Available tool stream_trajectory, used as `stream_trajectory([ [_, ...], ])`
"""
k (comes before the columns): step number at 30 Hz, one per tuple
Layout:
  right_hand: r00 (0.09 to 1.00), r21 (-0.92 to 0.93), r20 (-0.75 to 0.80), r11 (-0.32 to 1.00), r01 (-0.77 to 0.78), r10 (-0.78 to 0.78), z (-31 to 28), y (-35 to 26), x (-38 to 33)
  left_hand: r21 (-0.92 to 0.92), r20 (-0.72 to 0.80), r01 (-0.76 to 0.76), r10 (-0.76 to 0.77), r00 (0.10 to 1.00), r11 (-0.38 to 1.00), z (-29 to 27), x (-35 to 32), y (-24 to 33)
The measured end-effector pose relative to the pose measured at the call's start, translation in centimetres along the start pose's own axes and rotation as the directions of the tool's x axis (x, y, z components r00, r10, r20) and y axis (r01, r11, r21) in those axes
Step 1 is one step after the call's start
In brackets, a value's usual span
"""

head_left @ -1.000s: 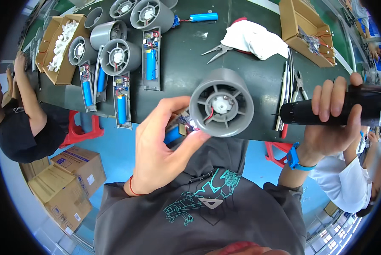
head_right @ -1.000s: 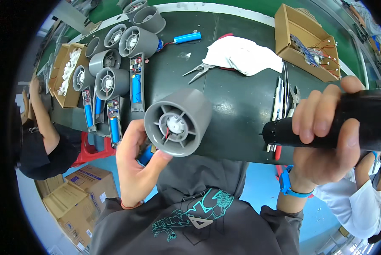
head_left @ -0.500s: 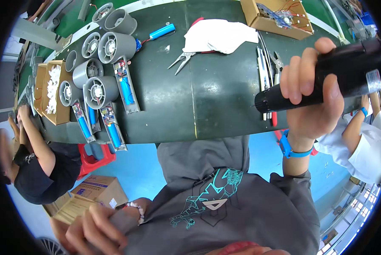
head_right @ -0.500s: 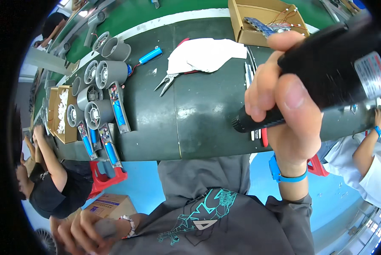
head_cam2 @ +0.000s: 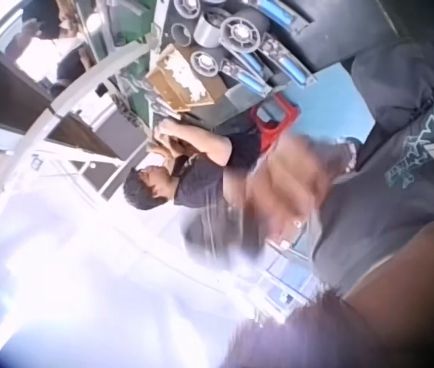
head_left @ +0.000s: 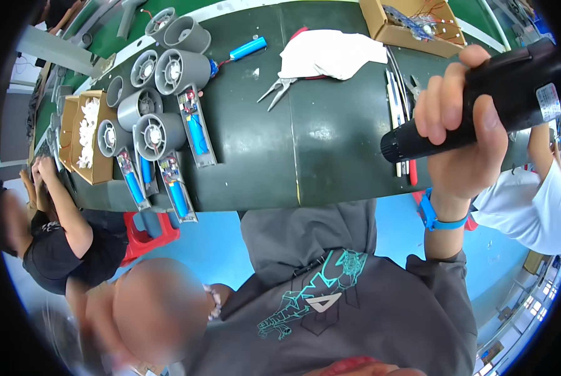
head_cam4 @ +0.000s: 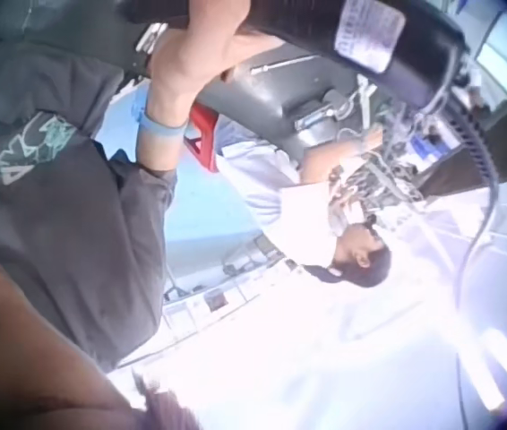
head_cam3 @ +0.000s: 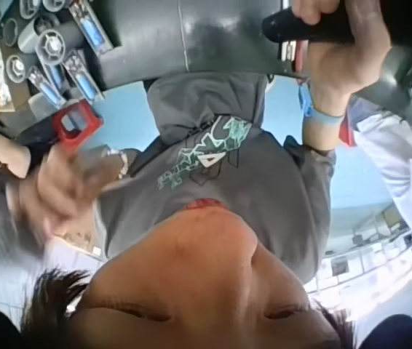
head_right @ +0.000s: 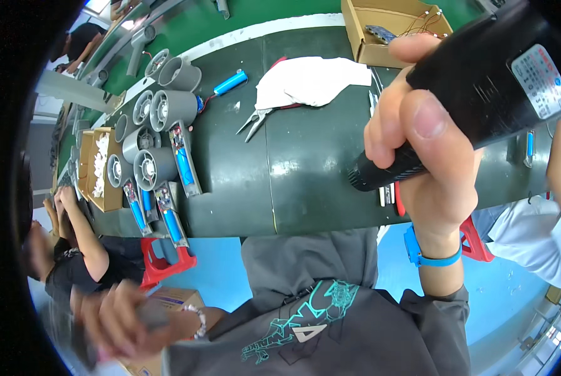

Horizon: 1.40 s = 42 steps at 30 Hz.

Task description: Manually assemble small electronic handheld fans by inserting components into casings and using tools.

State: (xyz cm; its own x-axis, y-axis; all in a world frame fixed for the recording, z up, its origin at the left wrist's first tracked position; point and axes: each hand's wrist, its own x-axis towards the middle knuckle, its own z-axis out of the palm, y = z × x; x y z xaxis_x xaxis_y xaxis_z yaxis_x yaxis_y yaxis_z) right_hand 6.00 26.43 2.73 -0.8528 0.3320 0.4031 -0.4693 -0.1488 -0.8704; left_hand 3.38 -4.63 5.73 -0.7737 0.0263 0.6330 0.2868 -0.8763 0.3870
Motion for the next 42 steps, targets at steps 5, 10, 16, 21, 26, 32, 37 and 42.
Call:
stream_trajectory([
  [5, 0.999, -0.008, -0.037, 1.000, -0.027, 0.027, 0.1, 0.0, 0.2, 0.124, -0.129, 0.327, -0.311, 0.942, 0.937, -1.3, -0.8, 1.0],
  [10, 1.000, -0.019, -0.007, 1.000, 0.009, -0.009, 0.3, 0.2, 0.3, -0.271, 0.021, -0.780, 0.814, 0.581, 0.564, 2.9, 1.6, -2.3],
  [16, 0.998, -0.031, -0.043, 0.999, -0.044, 0.043, 0.3, 1.0, 0.8, -0.007, -0.142, 0.532, -0.527, 0.838, 0.847, 0.5, 0.1, -0.4],
  [21, 0.970, -0.171, -0.203, 0.971, -0.169, 0.133, 0.9, 1.3, 2.6, -0.059, -0.234, 0.511, -0.510, 0.828, 0.857, 0.3, -0.5, -2.1],
  [26, 0.967, -0.755, -0.211, 0.652, -0.069, -0.143, 0.3, 2.7, 0.8, 0.031, -0.232, 0.517, -0.497, 0.836, 0.856, 0.9, -2.4, -4.5],
  [32, 0.901, -0.148, 0.088, 0.900, -0.409, 0.424, 6.3, -0.6, -6.2, 0.278, -0.314, 0.611, -0.531, 0.787, 0.741, 4.5, -4.4, -10.7],
  [37, 0.955, -0.143, -0.223, 0.962, -0.231, 0.196, 5.3, 0.0, -6.4, 0.583, 0.159, 0.520, -0.715, 0.681, 0.624, 4.4, -3.7, -11.5],
  [42, 0.946, -0.319, -0.212, 0.933, 0.169, -0.244, -0.1, -4.3, -8.8, 0.697, 0.091, 0.471, -0.718, 0.690, 0.541, 2.4, -4.2, -12.3],
])
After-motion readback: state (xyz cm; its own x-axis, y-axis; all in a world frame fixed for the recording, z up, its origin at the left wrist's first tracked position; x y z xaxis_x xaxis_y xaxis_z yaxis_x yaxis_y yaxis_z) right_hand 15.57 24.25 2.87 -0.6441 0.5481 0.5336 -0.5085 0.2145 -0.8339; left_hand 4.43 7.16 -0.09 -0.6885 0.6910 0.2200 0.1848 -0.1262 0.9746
